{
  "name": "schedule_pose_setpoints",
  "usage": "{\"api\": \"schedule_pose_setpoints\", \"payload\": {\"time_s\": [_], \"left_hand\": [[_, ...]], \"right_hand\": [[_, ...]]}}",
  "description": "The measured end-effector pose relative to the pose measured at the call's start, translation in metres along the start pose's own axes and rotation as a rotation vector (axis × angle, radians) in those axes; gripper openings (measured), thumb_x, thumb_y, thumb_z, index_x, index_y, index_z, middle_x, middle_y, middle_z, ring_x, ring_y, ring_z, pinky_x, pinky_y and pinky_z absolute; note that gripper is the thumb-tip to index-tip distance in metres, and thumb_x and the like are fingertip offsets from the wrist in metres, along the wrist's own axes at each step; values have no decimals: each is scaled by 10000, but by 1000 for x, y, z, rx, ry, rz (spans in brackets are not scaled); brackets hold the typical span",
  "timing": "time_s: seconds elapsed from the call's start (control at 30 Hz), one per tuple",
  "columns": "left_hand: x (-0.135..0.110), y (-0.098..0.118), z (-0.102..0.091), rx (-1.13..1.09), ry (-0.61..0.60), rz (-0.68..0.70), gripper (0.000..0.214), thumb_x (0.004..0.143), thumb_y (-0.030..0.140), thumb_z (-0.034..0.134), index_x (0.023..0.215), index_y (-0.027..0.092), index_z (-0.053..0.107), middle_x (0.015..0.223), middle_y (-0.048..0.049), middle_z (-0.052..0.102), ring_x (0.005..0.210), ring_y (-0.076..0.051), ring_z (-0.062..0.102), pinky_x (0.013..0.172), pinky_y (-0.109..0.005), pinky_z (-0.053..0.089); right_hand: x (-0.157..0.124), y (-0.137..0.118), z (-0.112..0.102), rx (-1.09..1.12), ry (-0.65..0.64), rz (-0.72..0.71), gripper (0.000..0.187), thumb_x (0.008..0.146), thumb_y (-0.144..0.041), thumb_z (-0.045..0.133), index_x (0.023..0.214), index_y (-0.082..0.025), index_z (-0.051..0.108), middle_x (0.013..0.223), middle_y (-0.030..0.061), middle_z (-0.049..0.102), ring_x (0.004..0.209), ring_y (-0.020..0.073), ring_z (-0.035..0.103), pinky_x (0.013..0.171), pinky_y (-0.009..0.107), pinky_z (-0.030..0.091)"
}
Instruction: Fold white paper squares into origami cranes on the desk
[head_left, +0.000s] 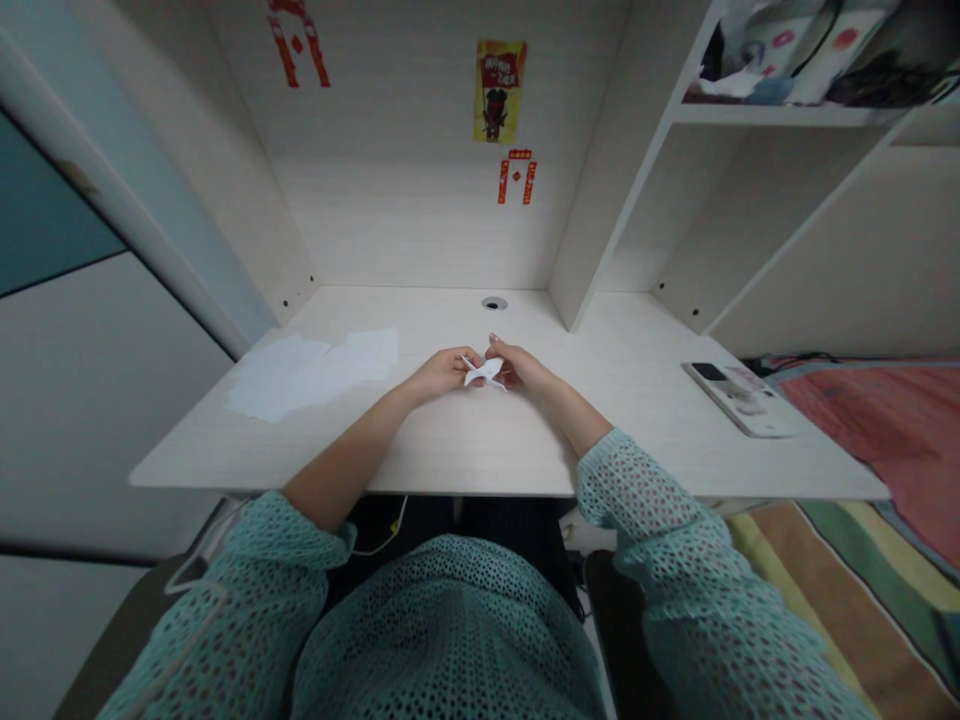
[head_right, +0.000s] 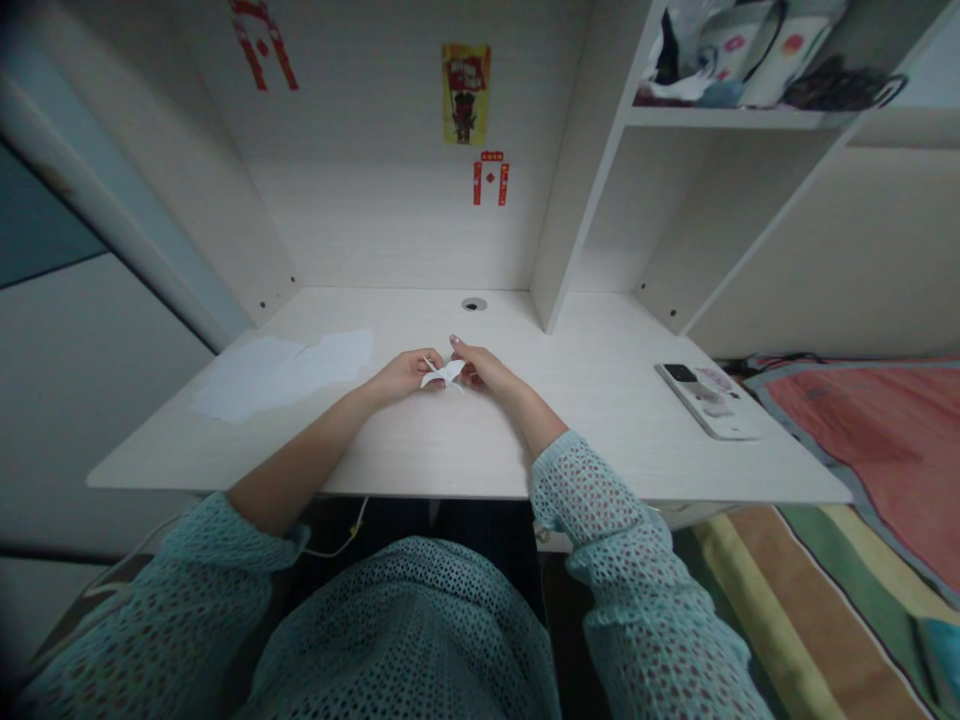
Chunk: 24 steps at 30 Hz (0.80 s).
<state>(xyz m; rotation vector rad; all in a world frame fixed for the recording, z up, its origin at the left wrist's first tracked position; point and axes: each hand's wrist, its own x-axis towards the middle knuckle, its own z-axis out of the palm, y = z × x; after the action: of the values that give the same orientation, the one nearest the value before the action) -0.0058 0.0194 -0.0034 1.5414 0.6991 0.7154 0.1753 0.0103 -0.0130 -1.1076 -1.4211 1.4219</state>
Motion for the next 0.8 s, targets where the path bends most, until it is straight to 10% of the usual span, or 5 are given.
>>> {"api": "schedule_pose_setpoints", "payload": {"time_s": [0.13, 0.27, 0.4, 0.8], "left_hand": [[-2, 1, 0, -4, 69, 10, 450, 535, 281, 790, 910, 170, 569, 731, -11, 647, 651, -134, 613, 614, -233, 437], [1, -2, -4, -47, 234, 11, 558, 588, 376, 762, 1069, 199, 543, 839, -42, 662, 672, -136, 627, 558, -214, 432], [7, -7, -9, -67, 374, -68, 548, 722, 678, 491, 823, 157, 632, 777, -86, 660, 640, -153, 620, 481, -207, 407], [6, -9, -3, 103, 195, 22, 435, 672, 589, 622, 630, 157, 592, 592, -26, 572, 517, -95, 494, 485, -204, 366]], "right_hand": [[-2, -1, 1, 5, -145, -57, 439, 675, -609, 613, 609, -177, 571, 459, -24, 465, 427, 95, 365, 426, 249, 236], [-1, -2, 3, -118, 40, -245, 438, 720, -586, 577, 555, -184, 526, 483, -30, 443, 465, 94, 365, 472, 250, 255], [-1, -1, 6, -339, 238, -369, 483, 760, -600, 516, 512, -186, 489, 477, -34, 409, 474, 92, 348, 499, 251, 261], [3, 6, 12, -183, 159, -309, 496, 740, -639, 513, 522, -195, 472, 470, -35, 411, 462, 93, 350, 481, 248, 266]]}}
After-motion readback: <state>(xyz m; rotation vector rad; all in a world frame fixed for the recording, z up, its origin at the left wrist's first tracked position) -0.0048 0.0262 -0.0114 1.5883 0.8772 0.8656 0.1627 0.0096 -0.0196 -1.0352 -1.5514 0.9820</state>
